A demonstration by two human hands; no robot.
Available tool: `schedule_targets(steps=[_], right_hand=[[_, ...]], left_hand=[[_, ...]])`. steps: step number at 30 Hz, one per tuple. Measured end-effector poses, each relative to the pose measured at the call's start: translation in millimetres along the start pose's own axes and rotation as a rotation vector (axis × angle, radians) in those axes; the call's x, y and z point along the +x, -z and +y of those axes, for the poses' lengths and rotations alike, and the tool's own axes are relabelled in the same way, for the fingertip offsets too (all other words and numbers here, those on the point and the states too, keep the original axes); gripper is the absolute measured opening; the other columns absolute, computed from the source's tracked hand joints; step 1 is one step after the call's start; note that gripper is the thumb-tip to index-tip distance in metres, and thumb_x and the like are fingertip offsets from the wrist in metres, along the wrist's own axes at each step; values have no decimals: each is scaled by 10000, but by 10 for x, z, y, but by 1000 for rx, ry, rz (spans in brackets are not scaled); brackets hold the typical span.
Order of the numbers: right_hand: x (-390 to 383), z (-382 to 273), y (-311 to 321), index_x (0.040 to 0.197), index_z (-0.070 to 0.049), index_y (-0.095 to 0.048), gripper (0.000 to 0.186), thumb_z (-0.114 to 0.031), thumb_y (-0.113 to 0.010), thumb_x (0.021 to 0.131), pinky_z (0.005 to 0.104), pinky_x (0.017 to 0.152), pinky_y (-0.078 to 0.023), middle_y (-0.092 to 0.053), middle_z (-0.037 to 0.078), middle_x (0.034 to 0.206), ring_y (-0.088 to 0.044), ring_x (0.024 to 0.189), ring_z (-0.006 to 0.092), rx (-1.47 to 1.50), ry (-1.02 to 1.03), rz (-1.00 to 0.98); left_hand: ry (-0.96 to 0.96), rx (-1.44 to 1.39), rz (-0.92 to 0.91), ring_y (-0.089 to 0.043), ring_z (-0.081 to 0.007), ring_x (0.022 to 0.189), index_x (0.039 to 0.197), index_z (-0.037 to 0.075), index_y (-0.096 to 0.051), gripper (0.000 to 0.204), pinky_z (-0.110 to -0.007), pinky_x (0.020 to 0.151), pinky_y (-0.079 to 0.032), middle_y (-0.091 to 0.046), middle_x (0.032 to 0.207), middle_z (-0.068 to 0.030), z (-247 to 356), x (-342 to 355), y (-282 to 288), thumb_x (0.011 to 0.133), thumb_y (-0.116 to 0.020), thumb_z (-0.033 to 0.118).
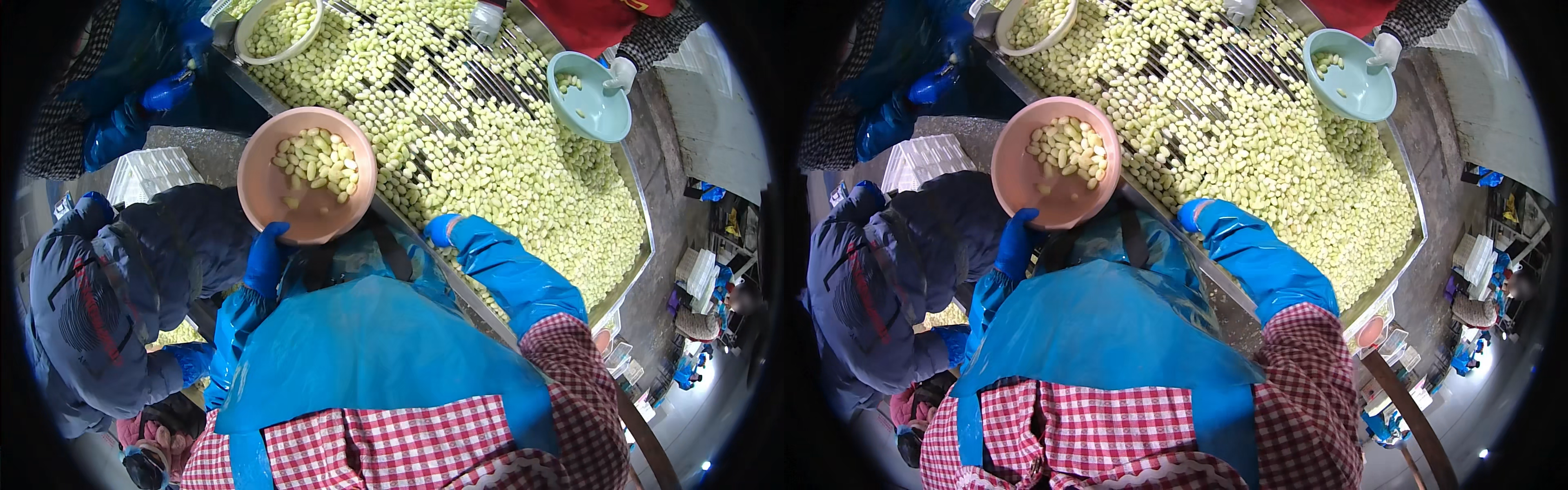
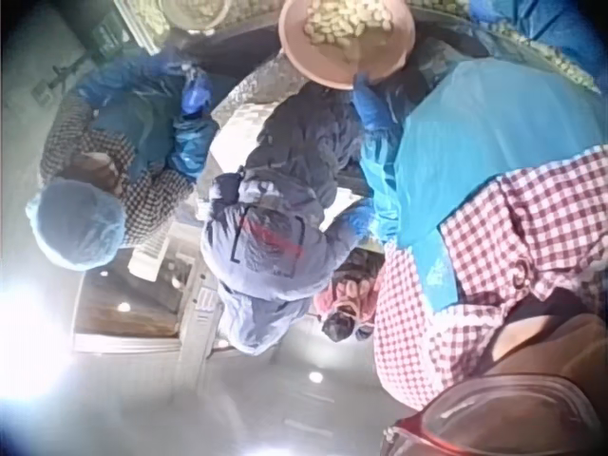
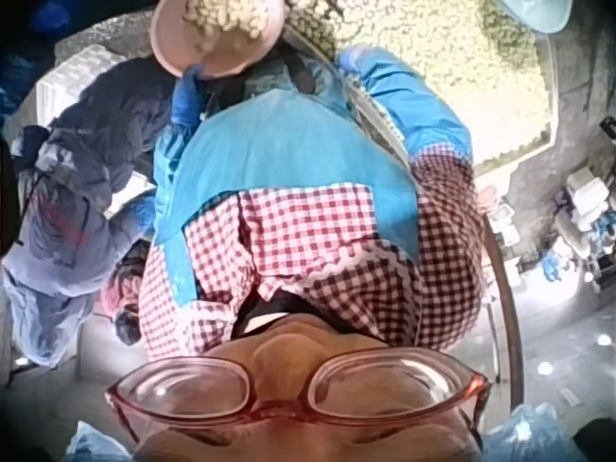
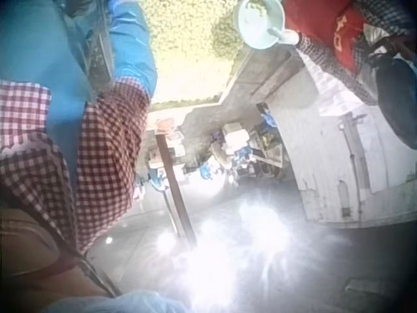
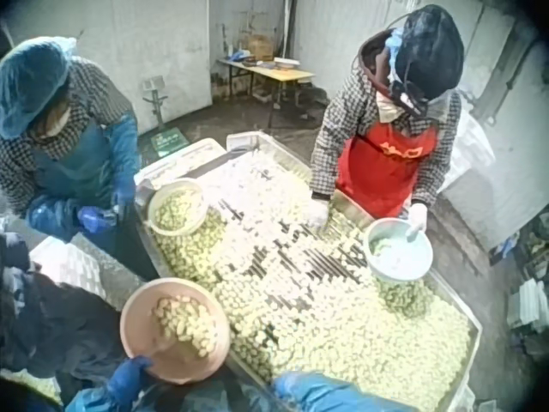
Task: The person sorts peeled garlic cloves from a conveyor belt into a pink bowl using gloved hands. The person repeatedly picks individual cloves and places them into the bowl while other workers perform similar tasks nearby.
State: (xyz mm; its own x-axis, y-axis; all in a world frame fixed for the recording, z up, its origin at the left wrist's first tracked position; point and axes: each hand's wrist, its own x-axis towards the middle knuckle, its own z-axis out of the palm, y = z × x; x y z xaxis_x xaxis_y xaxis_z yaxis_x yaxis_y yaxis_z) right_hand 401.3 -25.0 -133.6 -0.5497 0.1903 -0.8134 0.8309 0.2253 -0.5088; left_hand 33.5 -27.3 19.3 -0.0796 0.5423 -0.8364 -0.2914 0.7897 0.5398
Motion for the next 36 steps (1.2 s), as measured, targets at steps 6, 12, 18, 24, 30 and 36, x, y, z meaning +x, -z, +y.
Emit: schedule_targets(steps=[6, 12, 18, 24, 30, 36], right_hand=[[216, 11, 383, 1294, -143, -520, 457, -146, -497, 838, 468, 919, -452, -530, 191, 1264, -541, 1106, 381, 137, 43, 1043], [-294, 342, 353, 1236, -165, -595, 402, -251, -495, 857, 441, 958, -438, -581, 125, 1256, -557, 1140, 322, -82, -319, 72], [-12, 702, 539, 1165, -227, -642, 342, -250, -493, 858, 426, 908, -465, -616, 145, 1167, -599, 1040, 329, 295, -177, 576], [318, 266, 1178, 1213, -191, -589, 376, -278, -590, 848, 433, 896, -471, -551, 174, 1224, -562, 1056, 368, 215, -276, 1123], [459, -434, 974, 1417, -328, -363, 615, -382, -598, 852, 592, 1032, -294, -231, 158, 1499, -286, 1327, 403, -93, -345, 920], [245, 64, 499, 1182, -121, -590, 308, -100, -573, 875, 357, 901, -456, -576, 128, 1142, -562, 1065, 294, 488, -98, 1441]], left_hand=[[-7, -9, -14, -618, -260, 823, 1152, -12, -537, 444, -355, 688, -522, -620, 1015, -141, -66, 67, 72, 814, -607, 266], [24, 18, 32, -606, -231, 801, 1077, -3, -572, 346, -329, 710, -504, -622, 962, -111, -46, -20, 224, 818, -597, 226], [44, -79, 83, -599, -211, 776, 1047, 24, -587, 316, -314, 673, -495, -622, 909, -94, -91, -52, 207, 803, -614, 223], [40, -192, 79, -583, -278, 967, 1086, 25, -569, 297, -393, 846, -493, -594, 1066, -142, -104, -156, 218, 830, -602, 172], [93, -201, 100, -589, -269, 961, 1085, 45, -570, 295, -385, 885, -478, -613, 1047, -128, -215, -90, 332, 830, -595, 190], [118, -273, 95, -590, -271, 979, 1109, 39, -559, 332, -386, 892, -478, -619, 1056, -114, -329, -37, 419, 815, -593, 190]])
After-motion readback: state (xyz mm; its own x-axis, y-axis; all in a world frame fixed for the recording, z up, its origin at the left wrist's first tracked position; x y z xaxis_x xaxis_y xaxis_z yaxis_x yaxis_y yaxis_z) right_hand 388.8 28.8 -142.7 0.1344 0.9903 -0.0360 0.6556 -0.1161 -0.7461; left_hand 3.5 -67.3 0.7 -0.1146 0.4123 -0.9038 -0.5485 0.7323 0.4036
